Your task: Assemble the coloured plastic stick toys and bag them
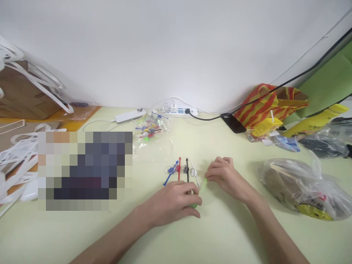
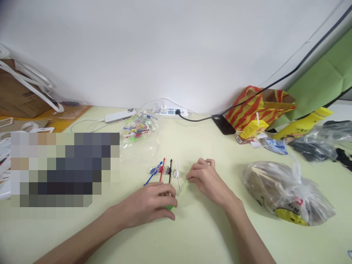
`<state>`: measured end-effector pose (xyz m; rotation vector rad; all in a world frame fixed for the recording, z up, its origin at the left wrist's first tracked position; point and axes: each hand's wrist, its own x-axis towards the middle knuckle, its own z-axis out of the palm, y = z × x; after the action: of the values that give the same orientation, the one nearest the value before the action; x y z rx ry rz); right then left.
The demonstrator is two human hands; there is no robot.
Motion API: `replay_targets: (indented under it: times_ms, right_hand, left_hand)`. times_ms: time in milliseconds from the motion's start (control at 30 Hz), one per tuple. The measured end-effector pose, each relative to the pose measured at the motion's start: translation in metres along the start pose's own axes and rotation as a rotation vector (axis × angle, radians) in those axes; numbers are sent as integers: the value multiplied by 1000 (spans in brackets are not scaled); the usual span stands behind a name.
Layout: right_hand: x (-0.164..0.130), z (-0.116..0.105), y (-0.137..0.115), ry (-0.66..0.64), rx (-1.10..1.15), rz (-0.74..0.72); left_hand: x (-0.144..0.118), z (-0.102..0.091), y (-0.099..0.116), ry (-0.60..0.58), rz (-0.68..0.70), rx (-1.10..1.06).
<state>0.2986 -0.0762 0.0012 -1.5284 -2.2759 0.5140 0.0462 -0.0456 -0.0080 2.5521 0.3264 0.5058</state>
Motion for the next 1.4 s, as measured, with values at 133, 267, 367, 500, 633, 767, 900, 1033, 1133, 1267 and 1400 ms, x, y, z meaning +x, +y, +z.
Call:
replay_targets:
  times_ms: [133,267,367,500,633,767,900,1033,1133,1267,1400]
  right_hand:
    - [-3,-10,-2,88,168,-13]
    - [-3,-18,-12,79,395,-48]
    - [-2,-17,-20,59,496,-74]
    - [-1,-15,-26,44,503,-98]
    - [-1,-14,-28,37,513,-86]
    - [-2,-13,-29,23,512,-90]
    - [-2,-12,-30,-5,504,-95]
    - [-1,-9,-29,-17,500,-95]
    - [0,-5,-28,5,465,-119]
    - [1,0,-27,77,388,-152]
    - [0,-3,-27,159,329,-124]
  left_hand:
    - [4,-2,2,213,-154,-354]
    - [8,-4,4,343,-227,-555]
    - [9,-4,6,371,-231,-616]
    - [9,-4,6,383,-208,-639]
    - [9,-4,5,385,-186,-616]
    - [9,-4,3,375,-187,-578]
    - [9,-8,1,363,-153,-511]
    - [9,-10,1,323,-133,-478]
    - [8,-9,0,317,-134,-463]
    - [7,-5,-1,347,-164,-448]
    - [10,-4,2,430,-185,-420]
